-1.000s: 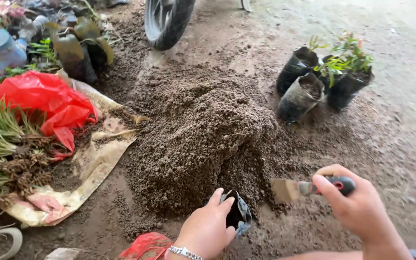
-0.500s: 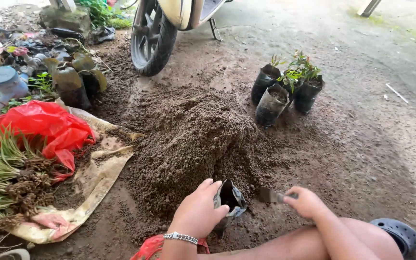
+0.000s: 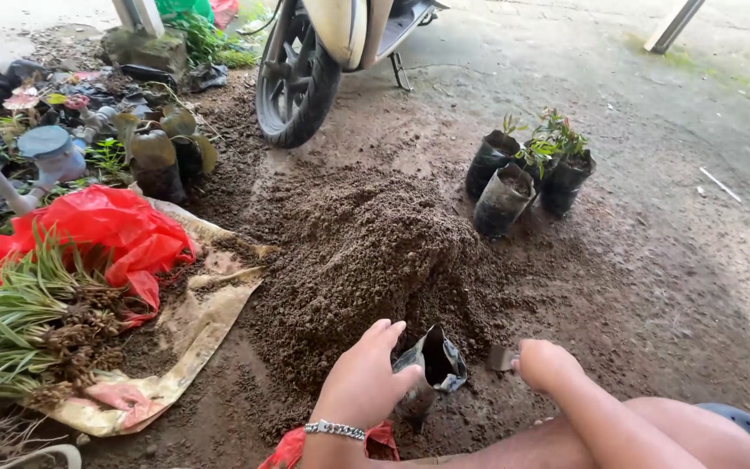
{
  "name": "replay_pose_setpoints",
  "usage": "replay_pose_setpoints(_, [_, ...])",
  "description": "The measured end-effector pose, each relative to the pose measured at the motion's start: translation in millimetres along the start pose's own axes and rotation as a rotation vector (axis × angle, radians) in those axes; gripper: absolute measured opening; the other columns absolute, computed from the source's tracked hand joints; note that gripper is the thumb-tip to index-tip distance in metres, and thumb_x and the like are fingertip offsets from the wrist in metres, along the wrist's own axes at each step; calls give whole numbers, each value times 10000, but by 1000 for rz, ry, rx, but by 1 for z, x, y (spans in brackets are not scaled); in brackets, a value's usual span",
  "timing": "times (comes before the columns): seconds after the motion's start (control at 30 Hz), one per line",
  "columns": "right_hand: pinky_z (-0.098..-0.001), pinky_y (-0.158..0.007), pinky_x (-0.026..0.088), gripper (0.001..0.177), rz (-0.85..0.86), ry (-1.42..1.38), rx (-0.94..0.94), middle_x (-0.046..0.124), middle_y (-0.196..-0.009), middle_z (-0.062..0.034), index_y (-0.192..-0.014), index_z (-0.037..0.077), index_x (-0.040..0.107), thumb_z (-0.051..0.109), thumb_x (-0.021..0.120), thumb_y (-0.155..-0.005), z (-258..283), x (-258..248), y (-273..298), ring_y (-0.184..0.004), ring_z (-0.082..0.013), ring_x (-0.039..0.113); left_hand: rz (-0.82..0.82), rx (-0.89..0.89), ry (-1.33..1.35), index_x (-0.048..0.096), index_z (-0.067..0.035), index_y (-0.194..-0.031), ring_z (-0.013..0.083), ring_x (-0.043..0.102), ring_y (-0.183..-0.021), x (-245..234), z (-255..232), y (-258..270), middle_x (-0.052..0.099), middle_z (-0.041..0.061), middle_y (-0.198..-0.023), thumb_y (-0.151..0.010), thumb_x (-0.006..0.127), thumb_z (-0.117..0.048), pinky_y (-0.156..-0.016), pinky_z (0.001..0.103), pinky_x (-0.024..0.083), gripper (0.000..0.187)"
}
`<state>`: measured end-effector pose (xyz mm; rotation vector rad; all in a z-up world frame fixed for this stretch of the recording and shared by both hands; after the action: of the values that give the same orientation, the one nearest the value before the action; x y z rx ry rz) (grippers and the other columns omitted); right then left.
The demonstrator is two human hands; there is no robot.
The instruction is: Filling black plastic nursery bags with soil using a small hand trowel in preparation for planting.
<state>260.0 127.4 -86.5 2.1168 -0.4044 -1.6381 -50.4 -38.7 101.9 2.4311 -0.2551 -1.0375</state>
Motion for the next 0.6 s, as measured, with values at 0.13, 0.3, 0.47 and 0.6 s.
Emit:
replay_pose_setpoints(0.13, [-335,-805,619,267,18,11,9,773,-986,-47,-1109,131,654,366,570,-1014,16,-22,19,-855,-176,762,-20,27,-22,366,-233,-1565,204,503,-1402,3,0,-8,234,-12,-1695,-965,627,-335,-1147,388,462,663])
replay_pose_setpoints(0.3, [-344,-805,627,162,-8,-20,-33,770,-1005,-85,-1030,88,687,169,581,-939,32,-28,26,-864,-201,764,-18,20,-27,392,-225,-1553,215,433,-1453,13,1,-22,269,-26,-1683,-947,638,-332,-1178,392,415,663])
replay_pose_setpoints(0.47, [-362,-780,624,165,-36,-49,-64,778,-937,-107,-929,67,748,114,602,-866,26,-26,19,-820,-243,758,-9,11,-61,407,-193,-1542,215,508,-1398,26,2,-26,326,-16,-1658,-929,640,-309,-1135,374,472,666])
replay_pose_setpoints(0.6, [-362,-838,600,308,0,-125,21,761,-945,-57,-1009,105,743,352,561,-984,1,-30,23,-851,-214,730,-52,32,-60,445,-189,-1514,192,493,-1414,37,7,-31,404,-34,-1618,-911,658,-322,-1159,359,435,652])
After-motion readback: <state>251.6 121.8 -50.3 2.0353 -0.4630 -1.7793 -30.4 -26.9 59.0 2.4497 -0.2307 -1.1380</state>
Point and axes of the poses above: each hand's wrist, its own y-axis away from the middle knuckle, its own x-axis out of the palm, z = x × y, the point moved 2 cm from there along -y, towards the middle knuckle
